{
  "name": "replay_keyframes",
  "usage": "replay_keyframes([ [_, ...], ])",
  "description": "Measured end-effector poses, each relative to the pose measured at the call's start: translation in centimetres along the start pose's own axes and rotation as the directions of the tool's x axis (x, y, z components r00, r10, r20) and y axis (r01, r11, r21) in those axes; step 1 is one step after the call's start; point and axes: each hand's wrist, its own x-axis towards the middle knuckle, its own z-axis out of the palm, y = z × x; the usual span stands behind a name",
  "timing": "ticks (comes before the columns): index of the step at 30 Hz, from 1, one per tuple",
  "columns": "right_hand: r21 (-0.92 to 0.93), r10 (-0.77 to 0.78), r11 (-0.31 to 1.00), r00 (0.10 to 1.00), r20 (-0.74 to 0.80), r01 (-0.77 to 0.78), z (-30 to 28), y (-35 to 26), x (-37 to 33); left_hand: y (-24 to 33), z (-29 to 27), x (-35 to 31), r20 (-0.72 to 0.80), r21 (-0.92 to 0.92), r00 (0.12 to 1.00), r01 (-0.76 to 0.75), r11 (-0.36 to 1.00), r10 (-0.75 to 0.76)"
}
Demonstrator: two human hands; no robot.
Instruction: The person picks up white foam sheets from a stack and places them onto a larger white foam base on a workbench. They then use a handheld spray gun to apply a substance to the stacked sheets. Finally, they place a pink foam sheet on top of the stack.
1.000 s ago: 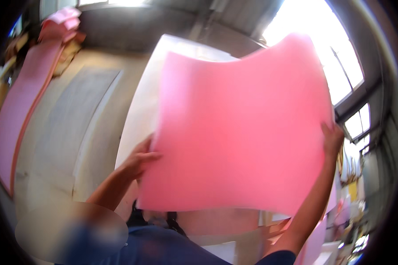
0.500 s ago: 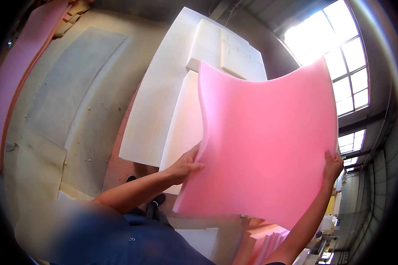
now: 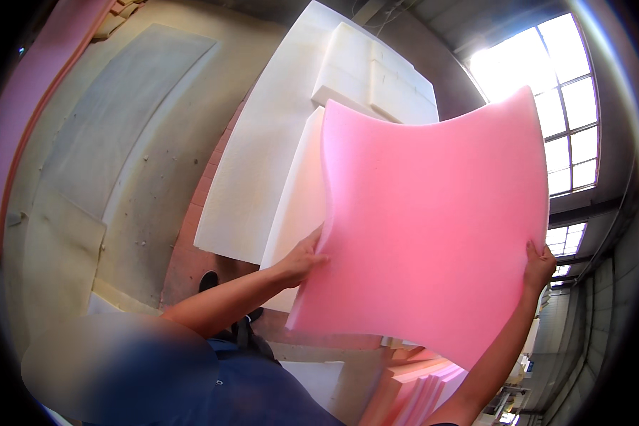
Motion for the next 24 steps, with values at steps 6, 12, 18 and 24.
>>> replay_keyframes([
  [6, 0.004, -0.036, 0.999, 0.999, -0.021, 0.036, 0.9, -0.6, 0.5, 0.2, -0.3, 0.2, -0.003, -0.07, 1.0, -0.003, 0.998, 0.003],
  [12, -0.008, -0.025, 1.0, 1.0, -0.015, 0.025, 1.3, -0.1, 1.5, 0.9, -0.6, 0.3, 0.016, -0.064, 1.0, 0.014, 0.998, -0.013],
  [18, -0.037, -0.023, 0.999, 1.0, -0.022, 0.022, 1.5, -0.7, 1.6, 0.3, -1.2, 0.6, -0.007, -0.076, 1.0, 0.025, 0.997, -0.026],
  [24, -0.025, -0.043, 0.999, 0.999, -0.019, 0.043, 1.3, -1.5, 0.9, 1.2, -1.2, 0.3, 0.008, -0.095, 1.0, 0.028, 0.995, -0.027],
])
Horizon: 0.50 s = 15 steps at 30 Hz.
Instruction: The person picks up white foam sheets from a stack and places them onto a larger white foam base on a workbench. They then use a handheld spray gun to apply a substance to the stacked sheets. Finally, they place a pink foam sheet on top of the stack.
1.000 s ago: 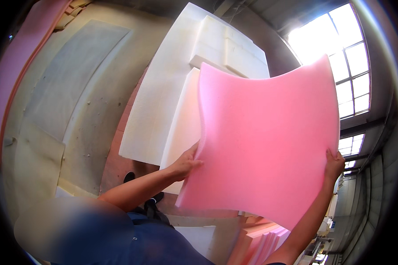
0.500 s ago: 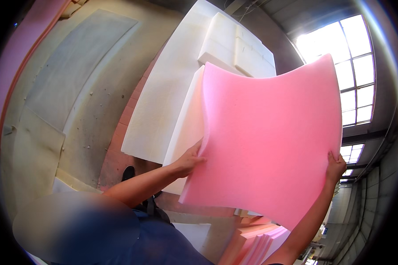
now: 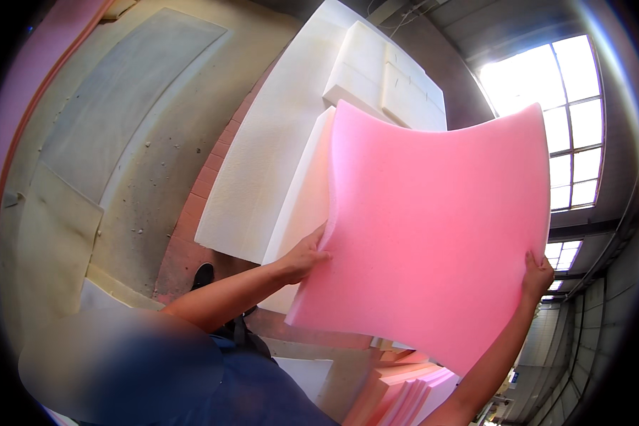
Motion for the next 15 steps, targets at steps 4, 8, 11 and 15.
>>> replay_keyframes([
  [4, -0.003, -0.003, 1.0, 1.0, -0.002, 0.002, 0.0, -0.3, -0.2, 0.6, 0.0, -0.1, 0.009, 0.007, 1.0, 0.012, 1.0, -0.013],
  [8, 0.009, -0.005, 1.0, 1.0, 0.002, 0.005, 0.1, 0.5, 0.1, 1.0, 0.3, -0.4, 0.011, 0.005, 1.0, 0.012, 1.0, -0.012],
  [11, 0.0, 0.008, 1.0, 1.0, 0.001, -0.008, 0.2, 0.2, 0.1, 0.8, 0.2, -0.2, 0.008, -0.004, 1.0, 0.001, 1.0, -0.001],
  [15, -0.017, 0.026, 1.0, 0.999, 0.021, -0.026, 0.2, 0.7, 0.3, 0.6, 0.1, -0.3, 0.003, -0.016, 1.0, 0.009, 1.0, -0.009],
])
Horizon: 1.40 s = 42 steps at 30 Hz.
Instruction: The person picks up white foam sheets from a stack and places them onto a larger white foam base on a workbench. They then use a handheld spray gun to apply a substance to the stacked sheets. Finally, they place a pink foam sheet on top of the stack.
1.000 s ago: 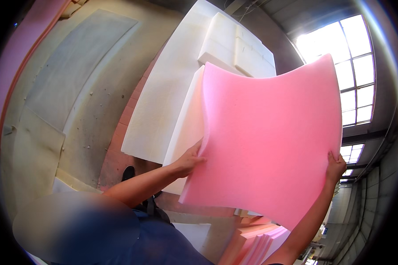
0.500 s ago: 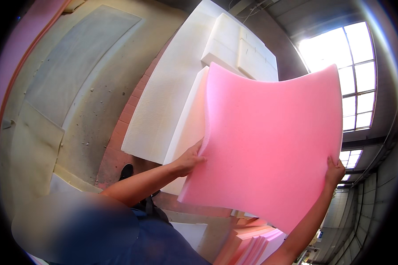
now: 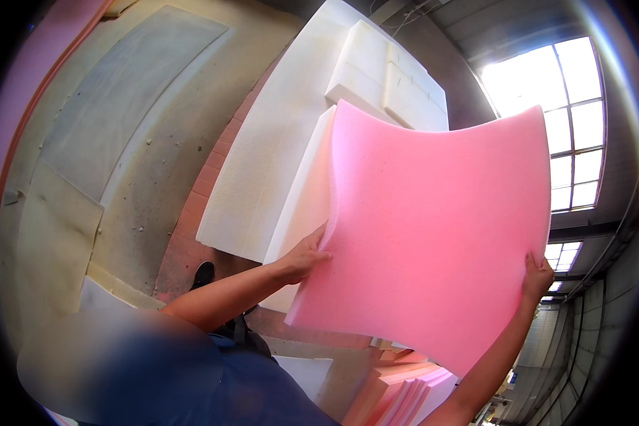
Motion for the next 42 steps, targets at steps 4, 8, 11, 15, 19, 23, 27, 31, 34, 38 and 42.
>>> replay_keyframes([
  [4, 0.003, -0.002, 1.0, 1.0, 0.009, 0.002, 0.1, 0.6, 0.3, -0.4, -0.3, 0.0, -0.008, 0.013, 1.0, 0.003, 1.0, -0.003],
  [8, 0.022, -0.026, 0.999, 1.0, -0.001, 0.026, 0.2, 0.1, 0.1, -0.5, -0.4, 0.0, -0.013, 0.0, 1.0, 0.0, 1.0, 0.0],
  [11, 0.002, -0.016, 1.0, 1.0, 0.003, 0.016, 0.2, -0.5, -0.1, 0.2, -0.1, -0.3, -0.003, -0.004, 1.0, -0.007, 1.0, 0.007],
  [15, -0.013, -0.008, 1.0, 1.0, 0.004, 0.008, 0.1, -1.4, -0.4, 0.4, -0.1, -0.5, -0.015, 0.006, 1.0, 0.005, 1.0, -0.005],
  [19, -0.048, -0.013, 0.999, 1.0, 0.009, 0.013, 0.0, -0.9, 0.0, -0.3, -0.5, -0.3, -0.01, -0.005, 1.0, -0.003, 1.0, 0.003],
  [23, -0.011, -0.036, 0.999, 0.999, 0.003, 0.036, 0.1, -0.4, -0.1, -0.2, -0.5, -0.5, -0.015, -0.008, 1.0, 0.006, 1.0, -0.006],
  [27, -0.04, -0.048, 0.998, 0.999, 0.0, 0.047, 0.1, -0.7, -0.2, -0.2, -0.6, -0.5, -0.03, 0.01, 1.0, 0.006, 1.0, -0.006],
  [31, -0.032, -0.013, 0.999, 1.0, 0.018, 0.013, 0.0, -1.7, -0.3, -0.3, -0.8, -0.4, -0.035, 0.003, 0.999, 0.007, 1.0, -0.007],
  [34, -0.004, -0.023, 1.0, 1.0, 0.011, 0.023, 0.1, -1.8, -0.4, -0.3, -0.9, -0.5, -0.033, -0.018, 0.999, 0.009, 1.0, -0.01],
  [38, -0.003, -0.036, 0.999, 0.999, 0.015, 0.037, 0.2, -1.5, -0.2, -0.8, -1.4, -0.4, -0.045, -0.017, 0.999, 0.019, 1.0, -0.02],
  [42, 0.009, -0.049, 0.999, 0.998, 0.029, 0.049, 0.2, -1.5, 0.0, -1.2, -1.9, -0.5, -0.037, -0.028, 0.999, 0.016, 0.999, -0.017],
])
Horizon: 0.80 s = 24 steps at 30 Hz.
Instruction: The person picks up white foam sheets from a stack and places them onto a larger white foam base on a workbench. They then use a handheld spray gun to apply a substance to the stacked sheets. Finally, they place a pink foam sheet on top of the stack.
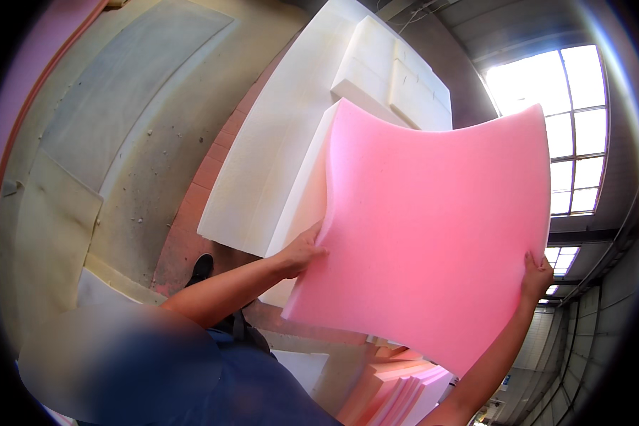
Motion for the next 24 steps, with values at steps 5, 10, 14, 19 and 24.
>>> replay_keyframes([
  [5, -0.017, -0.003, 1.0, 1.0, 0.017, 0.003, -0.2, -1.2, 0.0, 0.4, -0.1, -0.3, -0.017, 0.006, 1.0, 0.007, 1.0, -0.007],
  [10, -0.042, -0.019, 0.999, 1.0, 0.012, 0.02, -0.4, -1.9, 0.1, 1.0, -0.1, -0.7, -0.022, -0.014, 0.998, 0.066, 0.998, -0.066],
  [14, -0.015, -0.026, 1.0, 1.0, -0.005, 0.026, -0.3, -2.4, 0.3, 0.5, -0.5, -0.6, -0.068, 0.009, 0.995, 0.075, 0.997, -0.075],
  [19, -0.026, -0.051, 0.998, 0.999, 0.016, 0.052, -0.5, -3.0, 0.6, -0.6, -1.3, -0.5, -0.091, -0.009, 0.993, 0.069, 0.998, -0.069],
  [24, -0.004, -0.103, 0.995, 0.995, -0.007, 0.103, -0.5, -3.4, 0.8, -1.0, -1.7, -0.8, -0.175, -0.054, 0.977, 0.112, 0.992, -0.12],
])
